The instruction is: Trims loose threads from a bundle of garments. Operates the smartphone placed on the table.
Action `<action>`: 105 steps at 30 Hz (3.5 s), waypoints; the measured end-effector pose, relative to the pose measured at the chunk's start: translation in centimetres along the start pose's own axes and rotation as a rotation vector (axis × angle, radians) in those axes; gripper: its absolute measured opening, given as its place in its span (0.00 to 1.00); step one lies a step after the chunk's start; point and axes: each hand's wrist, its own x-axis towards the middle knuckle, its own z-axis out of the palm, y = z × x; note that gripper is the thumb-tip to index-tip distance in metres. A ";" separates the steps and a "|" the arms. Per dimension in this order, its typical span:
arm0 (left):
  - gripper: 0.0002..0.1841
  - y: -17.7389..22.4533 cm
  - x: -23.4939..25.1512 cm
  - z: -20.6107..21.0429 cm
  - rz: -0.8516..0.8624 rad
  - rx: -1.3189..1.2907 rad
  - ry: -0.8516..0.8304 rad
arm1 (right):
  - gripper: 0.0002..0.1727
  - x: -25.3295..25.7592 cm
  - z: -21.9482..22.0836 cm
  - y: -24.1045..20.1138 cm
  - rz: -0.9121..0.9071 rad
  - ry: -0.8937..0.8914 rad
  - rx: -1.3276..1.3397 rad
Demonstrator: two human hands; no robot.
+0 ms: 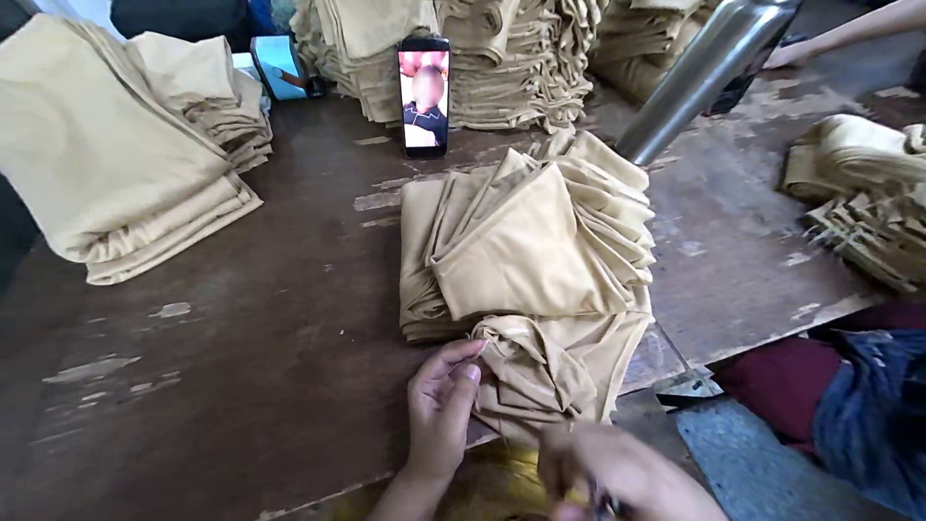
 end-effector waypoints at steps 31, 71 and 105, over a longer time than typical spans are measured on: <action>0.05 1.4 0.7 -0.4 0.327 0.566 -0.038 | 0.04 0.0 -2.1 5.1 0.013 0.616 -0.361; 0.14 5.0 1.0 -3.2 0.002 0.540 -0.675 | 0.32 -0.2 -0.4 5.4 0.338 0.231 -0.797; 0.19 3.1 3.0 1.3 0.114 0.707 -0.146 | 0.27 -3.1 -4.1 4.5 0.222 0.756 -0.634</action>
